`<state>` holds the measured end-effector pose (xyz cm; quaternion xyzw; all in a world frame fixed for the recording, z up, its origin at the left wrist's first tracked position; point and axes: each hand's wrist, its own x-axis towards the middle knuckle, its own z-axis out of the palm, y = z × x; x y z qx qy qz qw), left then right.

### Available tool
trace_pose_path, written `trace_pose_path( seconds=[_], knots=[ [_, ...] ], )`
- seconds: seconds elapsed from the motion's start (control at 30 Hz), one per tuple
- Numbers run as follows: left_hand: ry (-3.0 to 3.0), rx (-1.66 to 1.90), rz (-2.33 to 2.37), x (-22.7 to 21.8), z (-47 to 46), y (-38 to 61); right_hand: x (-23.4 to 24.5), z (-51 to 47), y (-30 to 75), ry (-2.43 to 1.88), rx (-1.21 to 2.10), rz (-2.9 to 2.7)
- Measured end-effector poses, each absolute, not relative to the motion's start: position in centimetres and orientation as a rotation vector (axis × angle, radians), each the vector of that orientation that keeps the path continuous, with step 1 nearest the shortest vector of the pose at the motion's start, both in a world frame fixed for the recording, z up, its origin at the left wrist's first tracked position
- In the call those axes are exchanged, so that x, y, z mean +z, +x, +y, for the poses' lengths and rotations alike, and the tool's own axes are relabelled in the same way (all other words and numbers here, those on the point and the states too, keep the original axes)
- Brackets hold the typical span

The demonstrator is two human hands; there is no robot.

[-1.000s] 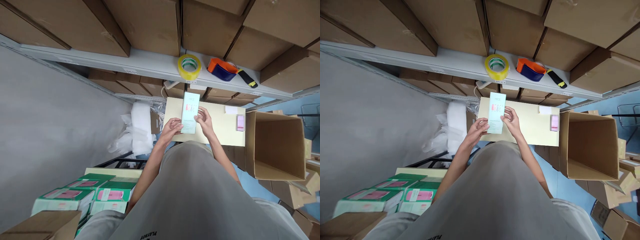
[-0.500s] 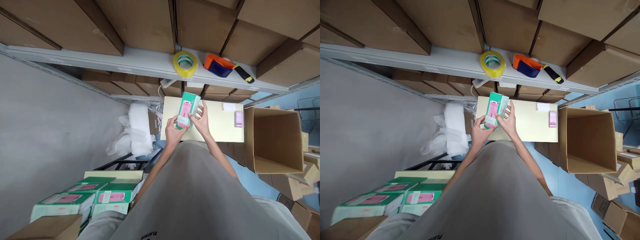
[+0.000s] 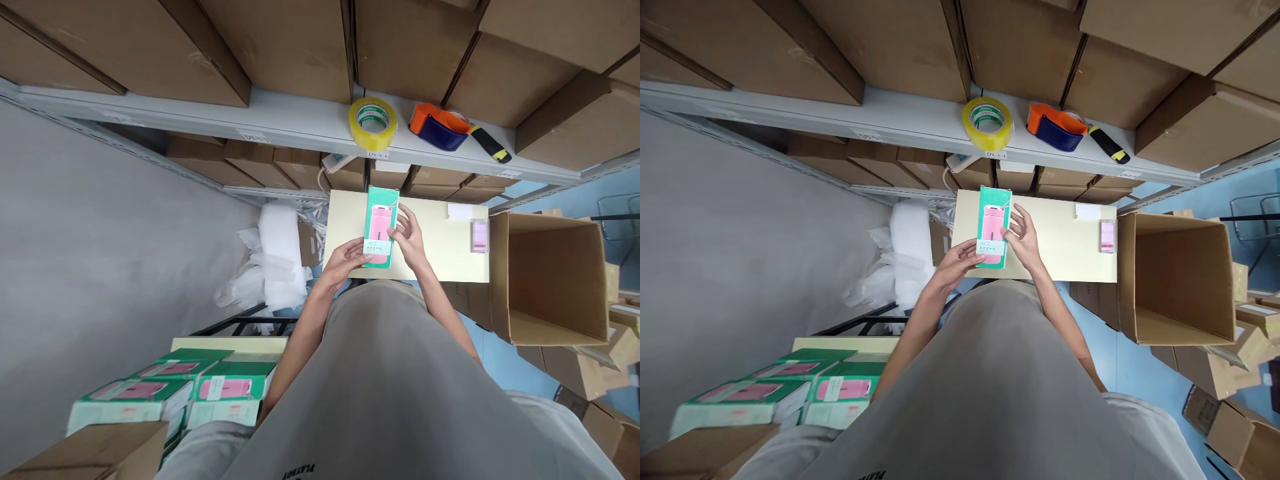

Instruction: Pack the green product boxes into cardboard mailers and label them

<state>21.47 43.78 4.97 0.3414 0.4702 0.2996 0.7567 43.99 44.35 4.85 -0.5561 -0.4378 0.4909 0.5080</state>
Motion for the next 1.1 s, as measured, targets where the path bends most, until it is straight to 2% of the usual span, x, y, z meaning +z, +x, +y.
trace_pose_path(
  seconds=[0.3,0.43,0.7,0.87,1.1],
  knots=[
    [1.133,0.926,1.533,5.3,42.6,24.6,3.7,45.1,42.6,-1.519,1.066,-1.04],
    [1.028,0.918,1.357,5.6,42.5,24.0,3.5,45.6,42.7,-1.499,1.042,-1.018],
    [0.646,0.608,0.978,4.7,43.9,20.8,4.1,45.2,43.8,-1.353,1.229,-1.079],
    [0.612,0.653,1.045,4.5,43.9,21.5,4.5,45.2,43.7,-1.35,1.246,-1.097],
    [0.713,0.858,1.39,2.9,44.0,23.7,4.5,46.6,43.3,-1.476,1.179,-1.056]
  ],
)
